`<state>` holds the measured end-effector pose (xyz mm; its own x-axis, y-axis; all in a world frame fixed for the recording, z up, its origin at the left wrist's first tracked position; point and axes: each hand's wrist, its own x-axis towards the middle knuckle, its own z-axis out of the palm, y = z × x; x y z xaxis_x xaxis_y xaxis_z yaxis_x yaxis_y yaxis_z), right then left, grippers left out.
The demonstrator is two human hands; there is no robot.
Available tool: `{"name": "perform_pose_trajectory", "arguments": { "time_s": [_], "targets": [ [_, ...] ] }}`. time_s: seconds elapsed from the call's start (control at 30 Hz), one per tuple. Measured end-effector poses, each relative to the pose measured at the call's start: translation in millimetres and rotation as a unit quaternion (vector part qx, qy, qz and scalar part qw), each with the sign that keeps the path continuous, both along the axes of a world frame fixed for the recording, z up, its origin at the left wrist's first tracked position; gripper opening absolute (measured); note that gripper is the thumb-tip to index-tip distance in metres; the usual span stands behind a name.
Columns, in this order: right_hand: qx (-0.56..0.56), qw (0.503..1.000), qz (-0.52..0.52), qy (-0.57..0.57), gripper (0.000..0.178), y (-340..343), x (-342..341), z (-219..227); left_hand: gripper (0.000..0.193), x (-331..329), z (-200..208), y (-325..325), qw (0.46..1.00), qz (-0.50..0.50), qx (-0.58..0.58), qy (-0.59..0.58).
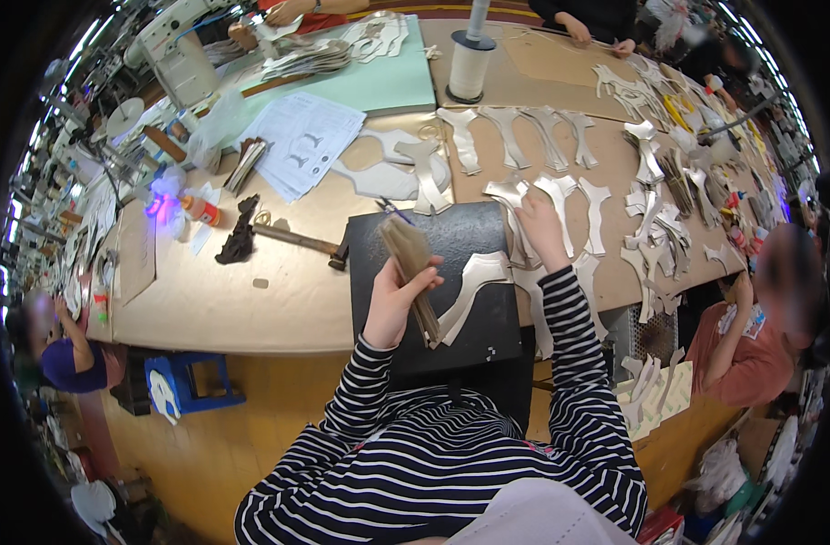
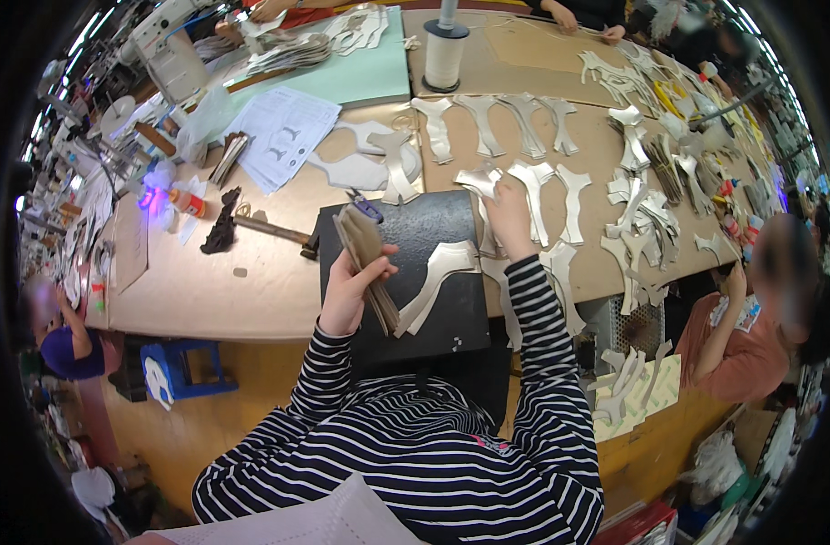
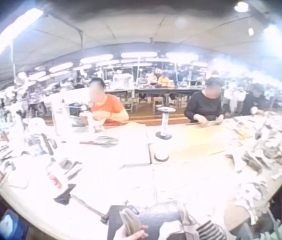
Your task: The person assembles beige fabric pieces by hand, aligning and joining edges on a black work surface. They repeatedly pick up, fold, and place the pieces, occasionally using a small tool to press or secure the seams. Other workers are visible in the background performing similar tasks.
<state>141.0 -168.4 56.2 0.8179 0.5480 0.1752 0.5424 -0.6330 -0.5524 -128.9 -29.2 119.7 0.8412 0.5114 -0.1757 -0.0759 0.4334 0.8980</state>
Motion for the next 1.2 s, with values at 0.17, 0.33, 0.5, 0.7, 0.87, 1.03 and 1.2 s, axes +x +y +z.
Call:
{"name": "perform_pose_trajectory", "arguments": {
  "time_s": [0.17, 0.33, 0.5, 0.7, 0.87, 1.03, 1.2],
  "targets": [
    [0.197, 0.938, 0.134, 0.253, 0.033, -16, -66, 66, 0.031, 8, 9, -9, 1.000, -0.008, 0.025, 0.000],
    [0.278, 0.918, 0.201, 0.200, 0.024, -18, -125, 102, 0.035, 15, 11, -23, 0.991, -0.047, 0.123, 0.012],
    [0.358, 0.842, 0.128, 0.381, 0.019, -18, -138, 107, 0.040, 9, 13, -33, 0.993, -0.079, 0.078, -0.032],
    [0.342, 0.847, 0.180, 0.364, 0.016, -31, -145, 109, 0.037, 0, 8, -34, 0.986, -0.121, 0.100, -0.048],
    [0.305, 0.907, 0.208, 0.203, 0.015, -33, -152, 114, 0.035, -5, 7, -34, 0.983, -0.128, 0.123, -0.051],
    [0.312, 0.917, 0.143, 0.204, 0.013, -40, -158, 100, 0.030, -11, 4, -31, 0.991, -0.104, 0.082, -0.009],
    [0.245, 0.959, 0.025, 0.143, 0.014, -50, -126, 56, 0.026, -19, -9, -9, 0.988, -0.059, 0.104, 0.101]
  ]
}}
